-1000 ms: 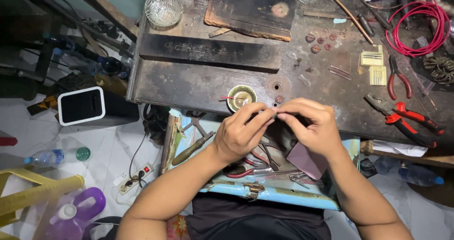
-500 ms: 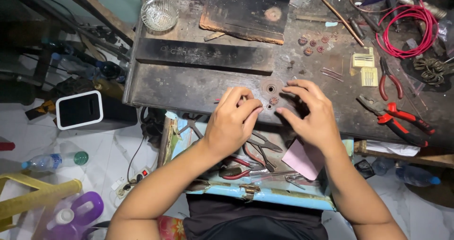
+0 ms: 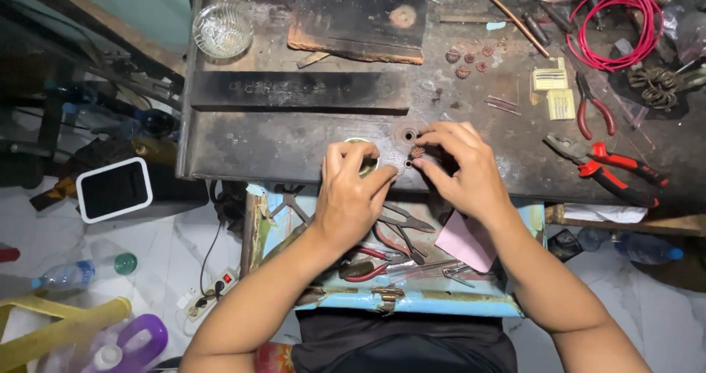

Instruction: The person assembles small copper wire spheres by hand, using pliers to bend and secure wire loops around a central core. They repeatedly pick up wire pieces, wrap them, and place finished spheres on the workbench.

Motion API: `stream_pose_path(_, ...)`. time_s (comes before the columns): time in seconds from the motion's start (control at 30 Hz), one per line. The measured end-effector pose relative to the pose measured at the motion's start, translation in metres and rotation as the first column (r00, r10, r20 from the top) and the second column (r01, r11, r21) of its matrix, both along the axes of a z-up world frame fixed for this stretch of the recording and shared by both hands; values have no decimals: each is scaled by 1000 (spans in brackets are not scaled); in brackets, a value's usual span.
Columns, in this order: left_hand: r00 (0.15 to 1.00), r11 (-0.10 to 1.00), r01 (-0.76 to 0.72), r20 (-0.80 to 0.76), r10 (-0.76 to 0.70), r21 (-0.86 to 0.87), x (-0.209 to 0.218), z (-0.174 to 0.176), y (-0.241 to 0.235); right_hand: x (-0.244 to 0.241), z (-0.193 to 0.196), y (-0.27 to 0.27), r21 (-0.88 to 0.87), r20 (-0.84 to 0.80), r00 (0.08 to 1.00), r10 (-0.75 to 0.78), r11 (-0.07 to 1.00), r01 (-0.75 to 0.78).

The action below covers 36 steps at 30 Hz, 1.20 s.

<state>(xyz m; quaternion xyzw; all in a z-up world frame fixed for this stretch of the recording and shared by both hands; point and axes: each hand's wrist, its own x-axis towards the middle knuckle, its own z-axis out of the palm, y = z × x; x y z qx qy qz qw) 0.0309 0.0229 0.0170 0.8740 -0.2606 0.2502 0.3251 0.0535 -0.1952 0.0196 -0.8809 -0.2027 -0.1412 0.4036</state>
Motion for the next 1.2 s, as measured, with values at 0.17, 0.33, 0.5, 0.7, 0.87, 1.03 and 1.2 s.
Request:
stream_pose_path(0.17,1000,998,-4,-13,5,65,1,-3,-2,-1,7,4,91,8,1000,-19,996,18)
stream_pose_path(0.33,1000,994,-14,18,12,113,-5,0,3,3,1,1,157,62,997,-52,987,42)
stream_pose_path(0.5,758,780,620,-325,-565,90,-21,-5,5,-1,-1,2,242,124,990,-72,970,40)
stream_pose_path(0.7,809,699,587,-323,-491,408,-39,-47,-11,-5,-12,6,500,33,997,-69,865,43)
stream_pose_path(0.87,828,700,555,-375,-416,449,-43,-34,-13,-6,-10,4,531,34,996,-78,846,48)
stream_pose_path(1.03,774,676,606,-505,-382,418,-48,-29,-10,-9,-2,7,551,-14,996,-83,831,77)
stream_pose_path(1.2,833,660,541,-442,-333,521,-65,-62,-15,-7,-10,6,580,-34,996,-79,810,84)
